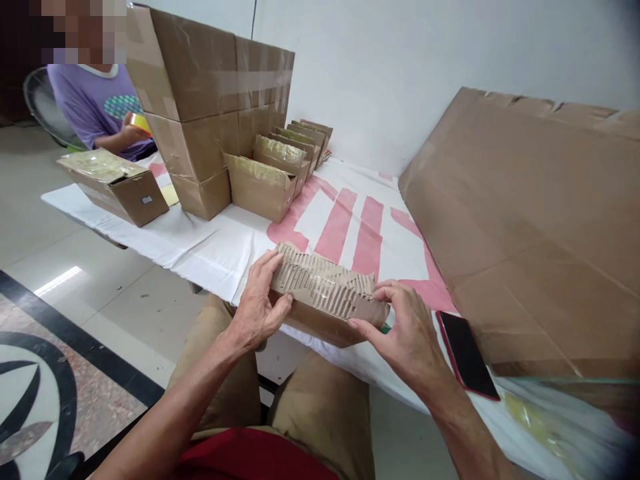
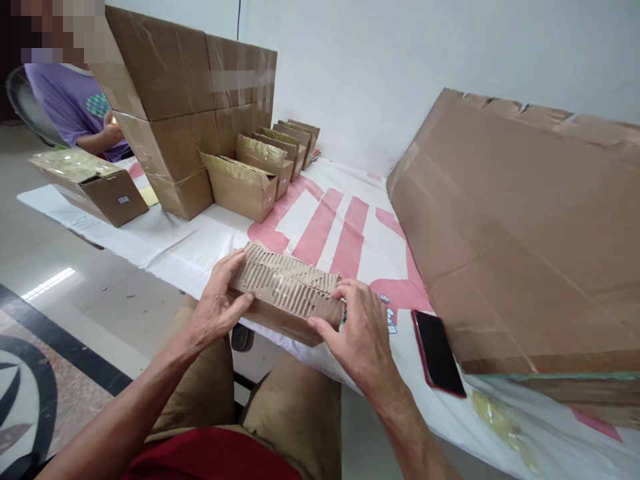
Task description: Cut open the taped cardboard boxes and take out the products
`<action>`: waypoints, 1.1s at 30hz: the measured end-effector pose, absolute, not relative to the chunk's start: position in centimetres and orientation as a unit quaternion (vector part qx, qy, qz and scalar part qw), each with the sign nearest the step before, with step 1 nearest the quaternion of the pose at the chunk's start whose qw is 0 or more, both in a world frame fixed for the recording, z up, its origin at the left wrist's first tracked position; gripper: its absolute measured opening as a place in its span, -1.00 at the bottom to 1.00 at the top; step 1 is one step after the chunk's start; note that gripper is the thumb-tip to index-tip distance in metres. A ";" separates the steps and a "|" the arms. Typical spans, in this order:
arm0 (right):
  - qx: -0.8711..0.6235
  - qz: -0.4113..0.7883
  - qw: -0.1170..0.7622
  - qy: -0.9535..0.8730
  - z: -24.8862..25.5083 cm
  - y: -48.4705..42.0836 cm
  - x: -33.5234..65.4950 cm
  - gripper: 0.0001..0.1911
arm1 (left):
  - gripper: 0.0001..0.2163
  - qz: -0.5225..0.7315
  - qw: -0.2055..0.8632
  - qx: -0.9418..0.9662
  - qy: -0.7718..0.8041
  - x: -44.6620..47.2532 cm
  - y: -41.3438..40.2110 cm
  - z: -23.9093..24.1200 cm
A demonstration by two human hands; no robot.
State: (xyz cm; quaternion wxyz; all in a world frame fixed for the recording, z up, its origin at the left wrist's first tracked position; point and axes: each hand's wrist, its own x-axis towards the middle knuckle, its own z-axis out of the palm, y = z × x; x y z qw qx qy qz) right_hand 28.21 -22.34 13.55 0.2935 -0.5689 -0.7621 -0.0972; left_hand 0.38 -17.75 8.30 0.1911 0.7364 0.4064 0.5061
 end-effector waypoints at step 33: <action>-0.494 -0.077 0.210 -0.840 15.4 -22.7 28.7 -0.66 | -0.66 0.551 0.105 0.760 0.330 -2.3 -19.8 7.4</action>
